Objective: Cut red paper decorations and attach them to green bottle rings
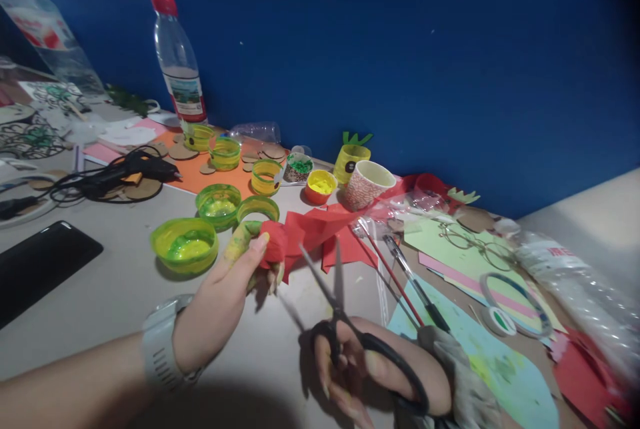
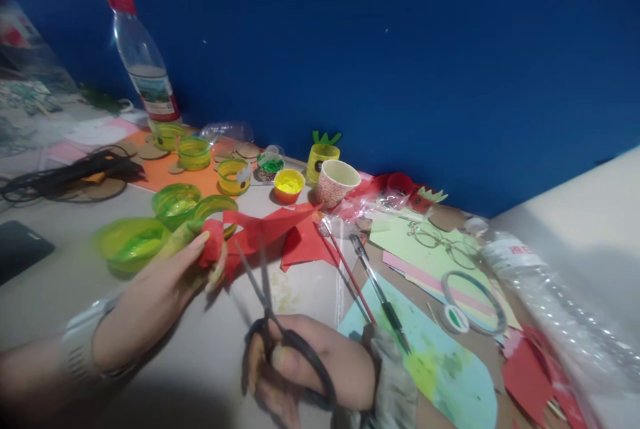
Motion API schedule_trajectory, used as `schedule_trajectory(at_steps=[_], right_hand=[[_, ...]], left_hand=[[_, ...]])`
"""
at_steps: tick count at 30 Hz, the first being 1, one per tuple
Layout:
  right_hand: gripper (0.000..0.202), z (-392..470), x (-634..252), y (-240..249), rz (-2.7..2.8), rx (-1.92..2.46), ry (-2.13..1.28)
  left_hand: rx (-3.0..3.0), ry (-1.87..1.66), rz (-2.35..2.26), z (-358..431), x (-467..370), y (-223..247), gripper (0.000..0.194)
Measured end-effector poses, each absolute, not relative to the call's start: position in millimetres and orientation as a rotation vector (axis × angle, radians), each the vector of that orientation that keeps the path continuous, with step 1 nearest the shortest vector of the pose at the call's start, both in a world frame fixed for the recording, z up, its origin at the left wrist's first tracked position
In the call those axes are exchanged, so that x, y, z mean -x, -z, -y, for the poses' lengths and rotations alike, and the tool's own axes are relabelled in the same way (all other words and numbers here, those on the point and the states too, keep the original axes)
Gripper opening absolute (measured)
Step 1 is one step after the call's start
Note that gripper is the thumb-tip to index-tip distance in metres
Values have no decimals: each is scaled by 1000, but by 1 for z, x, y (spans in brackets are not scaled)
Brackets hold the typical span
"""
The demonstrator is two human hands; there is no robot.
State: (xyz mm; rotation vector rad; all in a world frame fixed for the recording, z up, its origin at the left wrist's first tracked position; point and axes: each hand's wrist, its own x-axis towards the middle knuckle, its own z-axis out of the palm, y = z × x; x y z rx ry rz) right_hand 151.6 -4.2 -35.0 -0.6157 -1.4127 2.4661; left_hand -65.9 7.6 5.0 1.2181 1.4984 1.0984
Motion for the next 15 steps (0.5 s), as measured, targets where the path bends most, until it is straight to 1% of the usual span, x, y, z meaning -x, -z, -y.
schedule_trajectory(at_steps=[4, 7, 11, 13, 15], right_hand=[[63, 7, -142, 12, 1602, 912, -2385], [62, 9, -139, 6, 1587, 966, -2336], [59, 12, -137, 7, 1612, 988, -2222], [56, 13, -136, 7, 1585, 1002, -2222], [54, 14, -135, 7, 1525, 1019, -2232]], left_hand=[[-1238, -1154, -1480, -7, 67, -8, 17], [-1286, -1160, -1418, -7, 68, -8, 13], [-1263, -1096, -1292, -5, 65, -5, 19], [-1280, -1071, -1266, -4, 64, -4, 20], [-1291, -1055, -1235, -2, 63, -4, 28]])
